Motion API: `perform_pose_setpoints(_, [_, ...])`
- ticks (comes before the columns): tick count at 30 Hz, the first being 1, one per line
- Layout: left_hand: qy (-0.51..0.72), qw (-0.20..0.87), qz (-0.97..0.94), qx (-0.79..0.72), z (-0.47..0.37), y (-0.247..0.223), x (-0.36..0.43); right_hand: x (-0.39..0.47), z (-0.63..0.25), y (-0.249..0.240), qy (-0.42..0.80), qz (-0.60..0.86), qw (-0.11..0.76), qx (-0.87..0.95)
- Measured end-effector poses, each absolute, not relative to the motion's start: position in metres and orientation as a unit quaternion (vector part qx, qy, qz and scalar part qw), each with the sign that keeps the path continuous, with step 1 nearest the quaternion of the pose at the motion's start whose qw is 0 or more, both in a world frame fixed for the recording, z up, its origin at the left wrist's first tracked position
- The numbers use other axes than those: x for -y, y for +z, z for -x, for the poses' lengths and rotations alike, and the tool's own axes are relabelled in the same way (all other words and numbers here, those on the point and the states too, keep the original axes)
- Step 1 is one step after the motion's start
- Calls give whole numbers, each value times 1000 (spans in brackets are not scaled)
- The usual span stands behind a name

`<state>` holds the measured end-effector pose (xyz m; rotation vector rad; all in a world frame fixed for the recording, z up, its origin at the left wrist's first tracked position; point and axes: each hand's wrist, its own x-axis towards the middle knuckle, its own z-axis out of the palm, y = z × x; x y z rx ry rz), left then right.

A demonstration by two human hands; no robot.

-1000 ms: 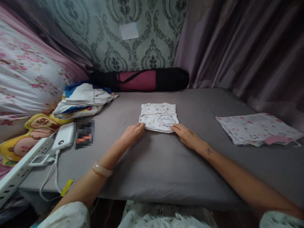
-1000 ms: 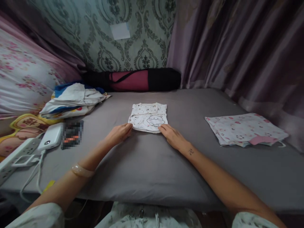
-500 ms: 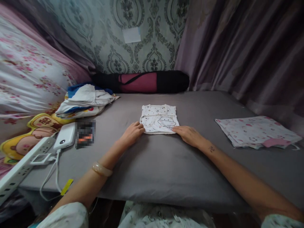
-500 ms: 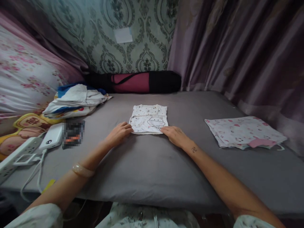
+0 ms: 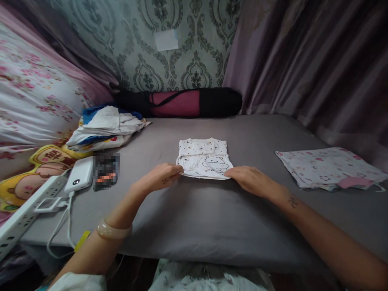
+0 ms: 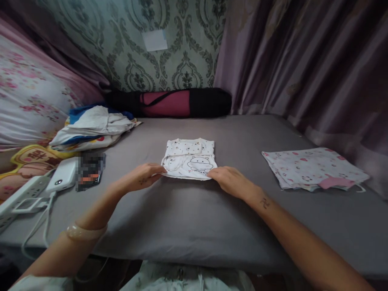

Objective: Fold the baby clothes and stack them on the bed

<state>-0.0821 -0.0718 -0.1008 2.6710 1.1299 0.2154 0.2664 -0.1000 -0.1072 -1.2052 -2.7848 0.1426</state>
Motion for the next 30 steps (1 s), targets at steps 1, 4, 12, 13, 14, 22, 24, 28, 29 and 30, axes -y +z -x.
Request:
perform_pose_setpoints(1, [73, 125, -905, -399, 82, -101, 69, 97, -267, -105, 48, 403, 61, 912])
perform_pose_setpoints(4, [111, 126, -871, -461, 76, -104, 54, 80, -267, -102, 45, 435, 109, 893])
perform_pose_setpoints(12, [227, 36, -785, -576, 46, -121, 13, 35, -252, -109, -48, 542, 179, 820])
perform_pose_setpoints(13, [233, 32, -774, -588, 42, -123, 9, 30, -250, -111, -56, 552, 177, 813])
perform_pose_setpoints(14, [238, 29, -766, -596, 38, -125, 5, 26, -247, -112, -61, 562, 173, 806])
perform_pose_setpoints(22, [225, 25, -732, -643, 21, -144, -29, -6, -232, -121, -65, 637, 114, 759])
perform_pose_setpoints(24, [219, 26, -727, -651, 20, -146, -35, -12, -230, -122, -60, 648, 109, 752])
perform_pose_setpoints(28, [218, 45, -725, -652, 20, -149, -46, -25, -230, -126, -33, 655, 111, 747])
perform_pose_setpoints(29, [218, 50, -721, -656, 19, -150, -49, -29, -230, -127, -23, 656, 118, 745])
perform_pose_setpoints(30, [217, 55, -714, -664, 19, -152, -53, -33, -231, -129, -12, 660, 125, 741])
